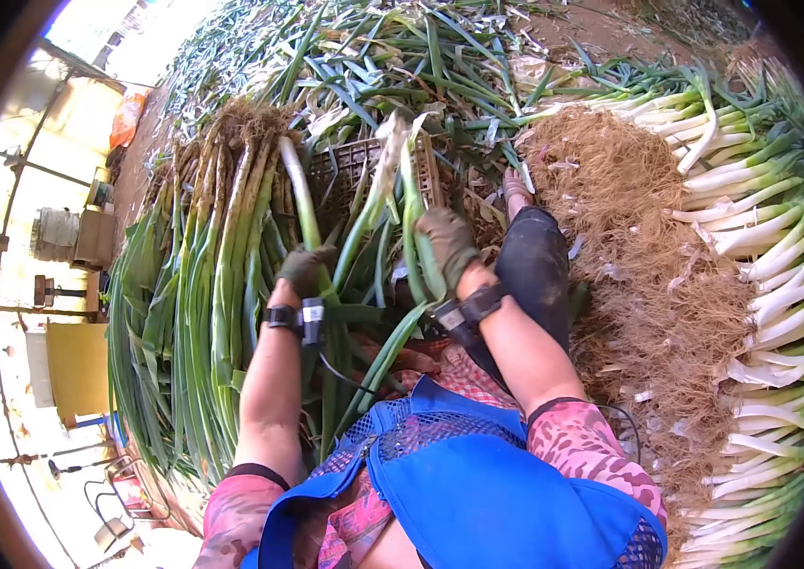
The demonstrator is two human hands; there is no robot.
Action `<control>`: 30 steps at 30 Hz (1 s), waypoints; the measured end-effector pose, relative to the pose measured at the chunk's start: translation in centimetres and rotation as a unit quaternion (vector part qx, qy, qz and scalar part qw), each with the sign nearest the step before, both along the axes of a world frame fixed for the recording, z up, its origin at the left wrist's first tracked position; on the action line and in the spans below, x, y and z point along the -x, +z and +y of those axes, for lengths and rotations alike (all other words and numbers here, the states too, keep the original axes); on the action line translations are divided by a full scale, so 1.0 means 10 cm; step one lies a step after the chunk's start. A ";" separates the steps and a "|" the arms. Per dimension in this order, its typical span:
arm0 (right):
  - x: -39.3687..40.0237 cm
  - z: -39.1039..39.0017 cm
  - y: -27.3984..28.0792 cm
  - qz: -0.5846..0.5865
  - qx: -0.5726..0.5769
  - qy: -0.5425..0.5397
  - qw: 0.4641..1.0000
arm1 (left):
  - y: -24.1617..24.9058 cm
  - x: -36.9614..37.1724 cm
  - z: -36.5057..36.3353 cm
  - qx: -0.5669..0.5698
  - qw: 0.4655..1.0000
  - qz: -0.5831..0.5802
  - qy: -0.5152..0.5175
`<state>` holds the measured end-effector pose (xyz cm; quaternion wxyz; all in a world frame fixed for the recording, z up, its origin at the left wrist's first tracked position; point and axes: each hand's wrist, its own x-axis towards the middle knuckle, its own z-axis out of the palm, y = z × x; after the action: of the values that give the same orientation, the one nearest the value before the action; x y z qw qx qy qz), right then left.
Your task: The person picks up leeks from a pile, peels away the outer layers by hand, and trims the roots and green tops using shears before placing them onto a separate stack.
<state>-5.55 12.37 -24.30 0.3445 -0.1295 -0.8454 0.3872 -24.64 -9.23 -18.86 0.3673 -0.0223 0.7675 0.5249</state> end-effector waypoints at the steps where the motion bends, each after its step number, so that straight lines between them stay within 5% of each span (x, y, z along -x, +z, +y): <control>1: -0.07 0.12 0.34 -0.012 0.293 -0.008 0.956 | 0.17 0.08 -0.04 -0.025 0.999 0.031 0.003; 2: -0.13 0.23 0.67 -0.024 0.559 -0.014 0.829 | 0.33 0.17 -0.07 -0.050 0.997 0.064 0.007; 6: -0.22 0.54 1.49 0.260 0.563 0.030 0.784 | 0.96 0.40 -0.16 -0.194 0.962 0.193 -0.004; 8: -0.23 0.48 1.83 0.265 0.474 0.073 0.837 | 1.34 0.34 -0.11 -0.152 0.927 0.343 -0.028; 12: 0.05 -0.32 2.47 0.128 0.282 0.132 0.942 | 1.99 0.01 0.08 -0.250 0.895 0.296 -0.223; 13: 0.20 -0.50 2.51 0.133 0.211 0.173 0.953 | 2.16 -0.16 0.12 -0.351 0.853 0.275 -0.270; 16: 0.36 -0.85 2.76 0.181 0.088 0.264 0.943 | 2.77 -0.32 0.04 -0.217 0.779 0.481 -0.338; 17: 0.30 -0.88 2.95 0.145 0.154 0.330 0.920 | 2.93 -0.29 -0.04 -0.185 0.751 0.525 -0.354; 19: 0.20 -0.86 3.12 0.115 0.323 0.438 0.831 | 3.24 -0.20 -0.35 -0.150 0.555 0.716 -0.398; 20: 0.19 -1.00 3.14 0.154 0.307 0.401 0.849 | 3.39 -0.17 -0.51 -0.141 0.446 0.796 -0.384; 21: 0.34 -1.02 3.00 0.203 0.096 0.380 0.897 | 3.48 -0.26 -0.66 -0.136 0.522 0.773 -0.336; 22: 0.38 -1.26 2.88 0.088 0.136 0.422 0.892 | 3.62 -0.35 -0.83 -0.121 0.469 0.817 -0.312; 23: 0.43 -1.50 2.76 -0.031 0.164 0.446 0.879 | 3.70 -0.41 -0.97 -0.151 0.492 0.808 -0.286; 26: 0.12 -2.02 2.03 -0.191 0.277 0.698 0.632 | 3.92 -0.61 -1.51 -0.189 0.510 0.819 -0.185; 28: -0.13 -2.04 1.84 -0.270 0.108 0.638 0.713 | 3.96 -0.79 -2.20 0.021 0.458 0.886 -0.068; 30: -0.31 -1.92 1.83 -0.378 -0.013 0.540 0.752 | 3.90 -1.04 -2.98 0.206 0.463 0.861 0.031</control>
<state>-2.47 -6.82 -5.96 -0.2683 0.2175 -0.8404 0.4176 -14.22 -39.05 20.11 -0.5122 0.3421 0.7793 0.1154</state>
